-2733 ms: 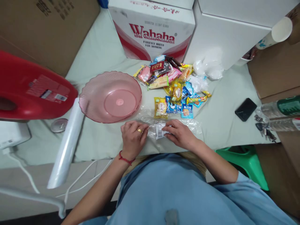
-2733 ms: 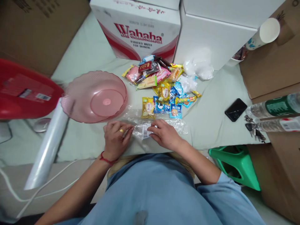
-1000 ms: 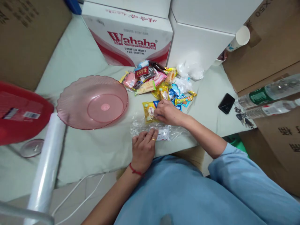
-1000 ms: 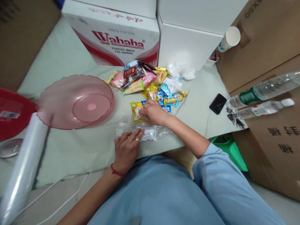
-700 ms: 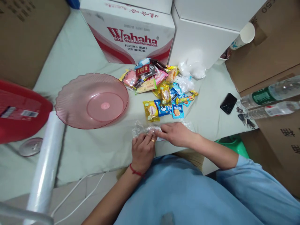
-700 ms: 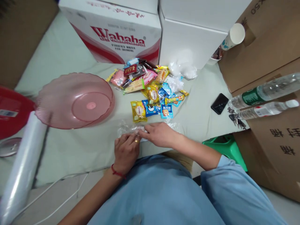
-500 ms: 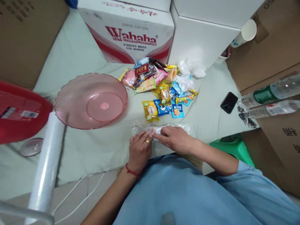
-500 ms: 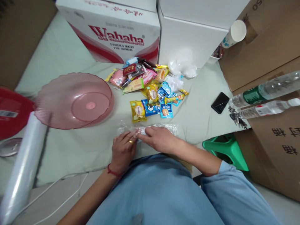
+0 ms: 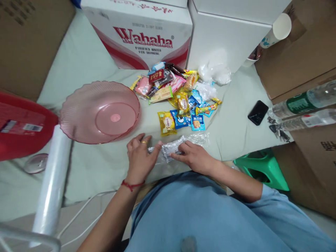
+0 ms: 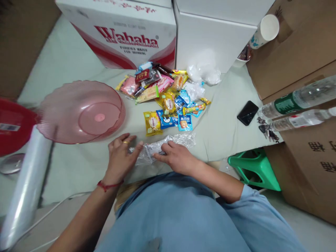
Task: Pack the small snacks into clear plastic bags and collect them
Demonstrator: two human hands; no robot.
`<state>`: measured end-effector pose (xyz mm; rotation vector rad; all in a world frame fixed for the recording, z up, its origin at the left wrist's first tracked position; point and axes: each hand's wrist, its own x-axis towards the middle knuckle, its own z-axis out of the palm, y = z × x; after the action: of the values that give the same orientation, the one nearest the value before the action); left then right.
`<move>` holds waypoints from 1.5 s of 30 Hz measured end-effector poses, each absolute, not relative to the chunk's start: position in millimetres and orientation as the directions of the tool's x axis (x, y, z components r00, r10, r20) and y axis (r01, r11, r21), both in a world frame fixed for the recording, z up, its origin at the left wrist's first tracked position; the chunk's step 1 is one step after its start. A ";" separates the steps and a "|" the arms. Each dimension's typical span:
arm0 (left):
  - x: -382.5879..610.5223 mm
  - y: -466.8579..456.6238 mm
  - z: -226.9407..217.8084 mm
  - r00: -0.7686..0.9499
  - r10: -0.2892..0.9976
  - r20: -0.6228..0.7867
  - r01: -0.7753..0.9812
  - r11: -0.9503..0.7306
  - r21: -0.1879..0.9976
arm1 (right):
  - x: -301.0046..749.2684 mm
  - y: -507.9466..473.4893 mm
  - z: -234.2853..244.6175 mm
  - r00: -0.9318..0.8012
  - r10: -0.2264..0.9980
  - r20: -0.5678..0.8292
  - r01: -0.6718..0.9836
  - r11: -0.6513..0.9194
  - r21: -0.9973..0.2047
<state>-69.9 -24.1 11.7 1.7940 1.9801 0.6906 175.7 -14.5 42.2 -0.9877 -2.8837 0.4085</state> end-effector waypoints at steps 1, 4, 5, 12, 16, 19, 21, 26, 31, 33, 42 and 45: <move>-70.9 -28.3 13.1 -0.054 0.998 0.024 0.856 0.034 0.516 | 176.4 -14.8 42.5 -0.774 0.631 -0.038 0.615 0.737 -0.281; -76.1 -47.8 25.0 0.057 0.998 0.001 0.865 -0.050 0.499 | 178.2 -16.1 40.5 -0.735 0.675 -0.062 0.651 0.678 -0.341; -76.4 -53.6 31.1 0.071 0.997 0.006 0.835 -0.063 0.547 | 178.0 -16.4 39.1 -0.731 0.680 -0.063 0.651 0.666 -0.365; -33.1 -48.0 54.5 0.035 0.999 0.018 0.599 -0.036 0.800 | 172.0 -14.4 38.5 -0.705 0.706 -0.071 0.610 0.552 -0.568; -13.5 -36.4 46.3 0.104 0.994 0.045 0.576 -0.097 0.812 | 195.0 -8.1 56.9 -0.734 0.676 -0.063 0.474 0.444 -0.760; -10.1 -36.6 43.8 0.206 0.977 0.048 0.718 -0.184 0.671 | 221.5 1.9 65.4 -0.683 0.730 0.006 0.413 0.393 -0.822; -8.1 -39.2 43.1 0.278 0.960 0.039 0.808 -0.255 0.531 | 234.4 9.0 62.5 -0.468 0.883 0.028 0.590 0.336 -0.734; -4.8 -44.6 37.9 0.342 0.933 0.115 0.875 -0.361 0.322 | 243.4 14.7 47.0 -0.310 0.949 -0.051 0.879 0.266 -0.396; -9.6 -47.5 36.8 0.403 0.886 0.228 0.880 -0.444 0.170 | 223.6 21.2 75.2 -0.372 0.917 -0.143 0.782 0.226 -0.581; -9.9 -48.5 36.4 0.414 0.867 0.278 0.878 -0.460 0.128 | 200.6 28.7 87.7 -0.409 0.907 -0.100 0.705 0.244 -0.666; -56.7 -67.7 40.1 0.455 0.840 0.295 0.699 -0.543 0.466 | 107.2 28.4 59.8 -0.643 0.750 -0.158 0.716 0.514 -0.472; -90.8 -80.2 43.4 0.388 0.868 0.309 0.685 -0.496 0.533 | 110.6 7.1 50.7 -0.677 0.734 -0.051 0.694 0.614 -0.376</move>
<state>-90.8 -80.2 43.4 2.3329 1.3568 0.8086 110.6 7.1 50.7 -1.2098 -2.7243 0.5637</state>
